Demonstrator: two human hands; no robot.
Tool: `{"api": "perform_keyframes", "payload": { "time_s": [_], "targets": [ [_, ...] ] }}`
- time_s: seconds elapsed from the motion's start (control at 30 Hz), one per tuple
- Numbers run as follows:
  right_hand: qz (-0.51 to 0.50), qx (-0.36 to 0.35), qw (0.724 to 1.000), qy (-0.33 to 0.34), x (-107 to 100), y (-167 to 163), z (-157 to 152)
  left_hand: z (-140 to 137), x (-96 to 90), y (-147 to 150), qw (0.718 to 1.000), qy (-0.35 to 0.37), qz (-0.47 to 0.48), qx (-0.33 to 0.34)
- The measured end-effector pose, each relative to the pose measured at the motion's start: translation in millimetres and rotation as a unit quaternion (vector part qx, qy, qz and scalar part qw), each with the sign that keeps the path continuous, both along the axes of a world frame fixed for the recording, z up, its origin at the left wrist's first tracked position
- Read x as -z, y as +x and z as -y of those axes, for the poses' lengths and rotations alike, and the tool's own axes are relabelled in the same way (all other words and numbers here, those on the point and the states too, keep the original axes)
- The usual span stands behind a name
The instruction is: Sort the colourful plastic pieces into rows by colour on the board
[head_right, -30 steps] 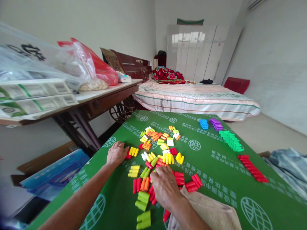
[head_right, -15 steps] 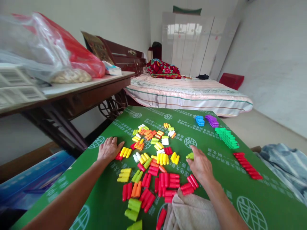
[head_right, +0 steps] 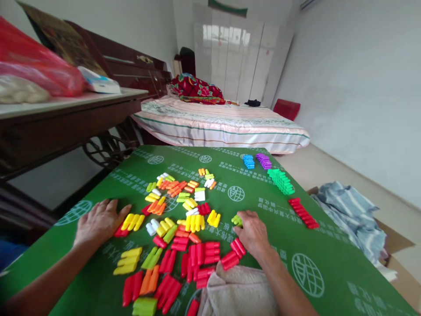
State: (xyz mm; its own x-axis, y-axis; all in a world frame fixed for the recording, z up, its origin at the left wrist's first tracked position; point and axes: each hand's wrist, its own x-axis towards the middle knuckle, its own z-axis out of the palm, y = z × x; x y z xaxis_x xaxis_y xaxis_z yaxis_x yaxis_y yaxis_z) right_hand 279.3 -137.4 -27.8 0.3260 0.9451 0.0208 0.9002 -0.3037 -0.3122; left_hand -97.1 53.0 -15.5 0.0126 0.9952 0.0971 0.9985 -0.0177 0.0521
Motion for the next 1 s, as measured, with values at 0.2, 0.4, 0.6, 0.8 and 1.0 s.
{"api": "perform_keyframes", "payload": {
  "time_s": [0.2,0.4,0.6,0.8,1.0],
  "targets": [
    [0.006,-0.005,1.000,0.014,-3,0,-9,-4,-3.1,0,1.000,-0.008,-0.013,-0.014],
    [0.014,0.031,0.999,0.009,1,40,-49,-10,1.8,-3,0.999,-0.021,-0.038,-0.030],
    [0.001,0.122,0.992,0.011,11,95,-108,-15,6.6,-9,0.998,-0.015,-0.054,-0.029],
    [-0.012,0.183,0.983,0.003,17,130,-145,-9,-3.0,-4,0.997,-0.038,-0.056,-0.045],
    [-0.016,0.208,0.978,-0.003,20,143,-160,-7,-4.8,0,0.997,-0.035,-0.052,-0.050]
  ]
}}
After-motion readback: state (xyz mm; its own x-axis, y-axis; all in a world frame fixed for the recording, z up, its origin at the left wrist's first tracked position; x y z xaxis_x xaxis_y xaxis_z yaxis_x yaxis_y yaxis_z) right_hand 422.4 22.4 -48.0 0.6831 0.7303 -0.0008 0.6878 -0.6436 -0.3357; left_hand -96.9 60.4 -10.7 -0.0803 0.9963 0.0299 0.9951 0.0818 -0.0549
